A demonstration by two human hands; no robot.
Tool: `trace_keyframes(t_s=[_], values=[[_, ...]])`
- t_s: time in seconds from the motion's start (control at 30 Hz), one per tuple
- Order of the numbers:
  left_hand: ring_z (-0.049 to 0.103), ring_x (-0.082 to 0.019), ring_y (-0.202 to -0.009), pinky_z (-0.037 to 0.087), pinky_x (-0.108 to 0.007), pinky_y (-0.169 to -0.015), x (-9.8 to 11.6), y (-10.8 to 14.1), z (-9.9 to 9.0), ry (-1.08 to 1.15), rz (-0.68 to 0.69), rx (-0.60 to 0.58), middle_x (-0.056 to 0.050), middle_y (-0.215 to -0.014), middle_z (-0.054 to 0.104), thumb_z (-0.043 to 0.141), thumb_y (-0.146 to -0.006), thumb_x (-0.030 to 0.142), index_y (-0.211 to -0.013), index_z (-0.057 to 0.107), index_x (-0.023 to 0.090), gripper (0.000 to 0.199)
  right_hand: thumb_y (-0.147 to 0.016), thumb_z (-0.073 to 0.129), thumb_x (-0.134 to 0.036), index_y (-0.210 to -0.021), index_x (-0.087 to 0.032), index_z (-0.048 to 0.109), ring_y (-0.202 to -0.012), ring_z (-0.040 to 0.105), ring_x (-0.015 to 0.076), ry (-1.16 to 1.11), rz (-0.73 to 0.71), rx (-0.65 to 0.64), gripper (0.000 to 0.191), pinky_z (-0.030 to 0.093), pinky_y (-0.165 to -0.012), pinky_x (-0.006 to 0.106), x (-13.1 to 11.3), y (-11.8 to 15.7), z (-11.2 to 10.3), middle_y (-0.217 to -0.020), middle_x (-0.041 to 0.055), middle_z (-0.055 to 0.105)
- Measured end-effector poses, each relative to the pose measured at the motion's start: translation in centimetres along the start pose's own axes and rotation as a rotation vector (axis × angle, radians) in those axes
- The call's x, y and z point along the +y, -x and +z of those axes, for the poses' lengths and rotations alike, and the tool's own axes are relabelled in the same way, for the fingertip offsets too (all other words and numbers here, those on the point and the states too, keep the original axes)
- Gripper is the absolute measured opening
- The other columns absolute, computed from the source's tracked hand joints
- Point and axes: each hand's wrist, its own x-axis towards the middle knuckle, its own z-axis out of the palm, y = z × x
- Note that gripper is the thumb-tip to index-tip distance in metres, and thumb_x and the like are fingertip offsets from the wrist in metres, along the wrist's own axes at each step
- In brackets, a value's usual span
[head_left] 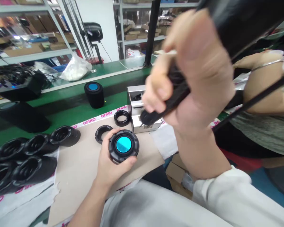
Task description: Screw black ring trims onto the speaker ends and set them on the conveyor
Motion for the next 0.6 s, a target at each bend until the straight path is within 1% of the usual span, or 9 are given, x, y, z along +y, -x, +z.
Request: trace_keyframes(t_s=[0.03,0.07,0.13,0.23,0.33,0.4,0.47,0.53,0.6], values=[[0.076,-0.034,-0.123,0.064,-0.043,-0.102,-0.1,0.0,0.0,0.014,-0.009,-0.001,-0.015,-0.137,0.073,0.093,-0.075,0.05,-0.14,0.058,0.02,0.079,-0.089,0.09,-0.044,-0.087,-0.025,0.067,-0.041,0.05,0.0118,0.001,-0.087,0.05,0.029,0.045,-0.038,0.027,0.7,0.1,-1.0,-0.059,-0.0075,0.053],[0.076,-0.034,-0.123,0.064,-0.043,-0.102,-0.1,0.1,0.0,0.023,-0.015,-0.003,-0.016,-0.137,0.073,0.094,-0.075,0.051,-0.14,0.058,0.02,0.081,-0.091,0.089,-0.038,-0.082,-0.024,0.065,-0.039,0.047,0.0115,0.029,-0.139,0.137,0.03,0.04,-0.036,0.028,1.5,0.2,-1.9,-0.058,-0.0069,0.052],[0.075,-0.035,-0.125,0.064,-0.045,-0.103,-0.2,0.1,0.0,0.035,-0.017,-0.005,-0.017,-0.138,0.073,0.094,-0.074,0.054,-0.14,0.058,0.02,0.083,-0.091,0.089,-0.033,-0.077,-0.022,0.061,-0.04,0.046,0.0108,0.1,-0.135,0.27,0.034,0.036,-0.037,0.029,3.7,0.6,-3.4,-0.059,-0.0054,0.052],[0.075,-0.035,-0.126,0.063,-0.045,-0.105,-0.3,0.0,0.0,0.053,0.0,-0.005,-0.017,-0.139,0.072,0.095,-0.073,0.058,-0.14,0.058,0.02,0.085,-0.088,0.093,-0.039,-0.08,-0.022,0.06,-0.042,0.049,0.0108,0.132,-0.058,0.289,0.038,0.037,-0.038,0.028,6.6,1.3,-4.7,-0.062,-0.0052,0.056],[0.076,-0.034,-0.125,0.063,-0.043,-0.105,-0.5,0.0,0.0,0.088,0.01,0.0,-0.017,-0.139,0.072,0.096,-0.073,0.06,-0.14,0.06,0.021,0.086,-0.086,0.094,-0.049,-0.08,-0.023,0.058,-0.041,0.05,0.0113,0.155,-0.014,0.287,0.045,0.038,-0.038,0.027,8.2,1.7,-5.5,-0.061,-0.0059,0.057],[0.076,-0.035,-0.125,0.063,-0.043,-0.104,-0.6,0.0,-0.1,0.122,-0.006,-0.004,-0.017,-0.139,0.072,0.097,-0.07,0.064,-0.14,0.06,0.021,0.09,-0.087,0.092,-0.053,-0.08,-0.023,0.058,-0.04,0.05,0.012,0.163,0.018,0.266,0.046,0.038,-0.037,0.027,8.6,2.0,-5.9,-0.059,-0.0059,0.056],[0.076,-0.036,-0.125,0.063,-0.044,-0.104,-0.9,0.0,-0.2,0.152,-0.028,-0.005,-0.018,-0.14,0.071,0.098,-0.064,0.071,-0.14,0.06,0.021,0.099,-0.087,0.092,-0.053,-0.08,-0.022,0.059,-0.038,0.049,0.0126,0.151,0.086,0.241,0.046,0.038,-0.035,0.027,8.2,2.2,-6.0,-0.055,-0.0061,0.054],[0.076,-0.038,-0.126,0.063,-0.045,-0.106,-1.1,-0.1,-0.3,0.163,-0.039,-0.013,-0.018,-0.139,0.071,0.096,-0.054,0.079,-0.14,0.059,0.021,0.11,-0.087,0.093,-0.049,-0.08,-0.021,0.062,-0.036,0.047,0.0124,0.103,0.12,0.249,0.042,0.039,-0.033,0.026,6.9,2.3,-5.6,-0.052,-0.0064,0.053],[0.075,-0.04,-0.126,0.062,-0.048,-0.108,-1.2,-0.2,-0.3,0.152,-0.043,-0.031,-0.019,-0.137,0.071,0.093,-0.046,0.086,-0.138,0.058,0.021,0.118,-0.086,0.094,-0.043,-0.077,-0.021,0.061,-0.035,0.046,0.0112,0.034,0.049,0.275,0.04,0.039,-0.033,0.026,4.6,2.1,-4.5,-0.052,-0.0065,0.052]])
